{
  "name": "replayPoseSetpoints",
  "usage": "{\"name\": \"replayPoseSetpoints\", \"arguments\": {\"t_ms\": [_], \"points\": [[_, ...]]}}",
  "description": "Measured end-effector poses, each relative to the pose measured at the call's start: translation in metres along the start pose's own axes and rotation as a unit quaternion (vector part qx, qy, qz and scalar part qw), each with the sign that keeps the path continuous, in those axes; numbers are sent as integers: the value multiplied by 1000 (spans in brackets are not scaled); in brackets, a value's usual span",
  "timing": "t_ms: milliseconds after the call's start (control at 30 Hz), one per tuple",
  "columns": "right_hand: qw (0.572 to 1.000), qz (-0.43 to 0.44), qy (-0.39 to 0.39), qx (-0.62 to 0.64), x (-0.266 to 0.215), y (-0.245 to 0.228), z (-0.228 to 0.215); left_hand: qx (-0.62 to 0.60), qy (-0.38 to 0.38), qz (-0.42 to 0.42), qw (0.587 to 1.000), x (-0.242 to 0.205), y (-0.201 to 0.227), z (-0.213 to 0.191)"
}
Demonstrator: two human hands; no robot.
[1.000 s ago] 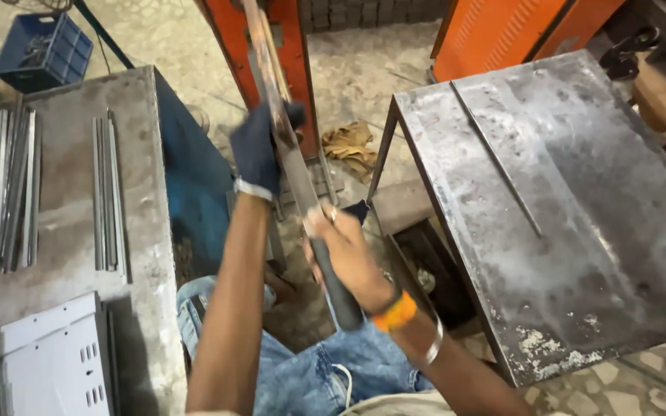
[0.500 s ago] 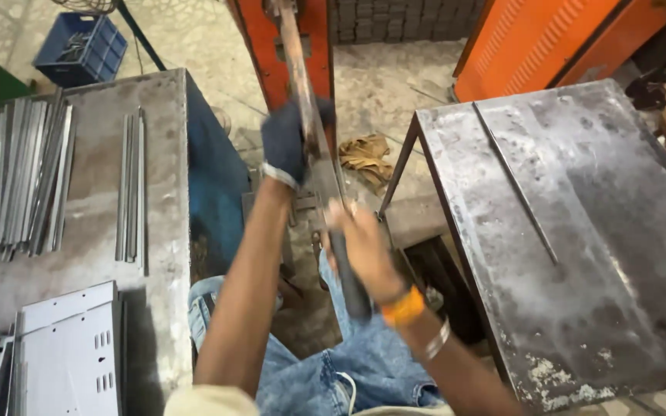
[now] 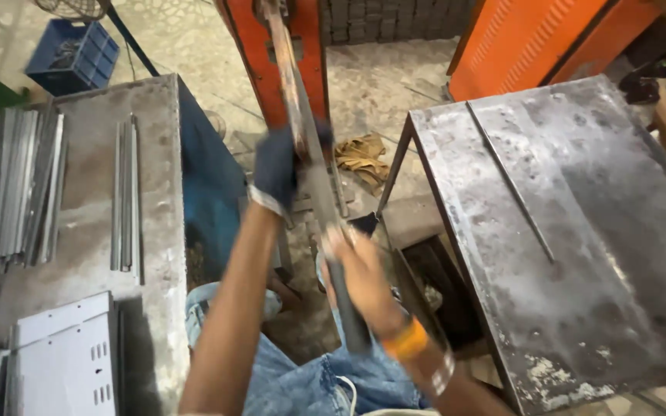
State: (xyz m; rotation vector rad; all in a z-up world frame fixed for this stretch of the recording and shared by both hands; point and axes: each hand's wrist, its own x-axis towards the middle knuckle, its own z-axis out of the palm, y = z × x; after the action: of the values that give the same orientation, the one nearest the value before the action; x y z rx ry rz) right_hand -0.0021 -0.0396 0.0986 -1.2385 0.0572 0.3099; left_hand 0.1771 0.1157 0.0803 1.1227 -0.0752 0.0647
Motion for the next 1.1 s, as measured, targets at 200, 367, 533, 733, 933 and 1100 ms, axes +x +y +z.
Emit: {"name": "replayPoseSetpoints", "arguments": {"t_ms": [200,367,533,733,933,1100], "points": [[1000,12,-1,-4,1,5,-8,54,7,14,998,2,5,0],[999,36,-9,-10,38,-11,0,2,98,-48,994,48,-12,-11],[999,32,-8,28,-16,10,-7,-66,101,5,993,-17,-14,8],[999,13,-31,5,67,-5,-6,-123,137,18,983,71,-21,-3],[999,24,-19,14,31,5,0,-86,70,-24,994,38,-15,3],[999,30,-12,11,8,-3,1,-133,76,40,987,9,-25,6]]}}
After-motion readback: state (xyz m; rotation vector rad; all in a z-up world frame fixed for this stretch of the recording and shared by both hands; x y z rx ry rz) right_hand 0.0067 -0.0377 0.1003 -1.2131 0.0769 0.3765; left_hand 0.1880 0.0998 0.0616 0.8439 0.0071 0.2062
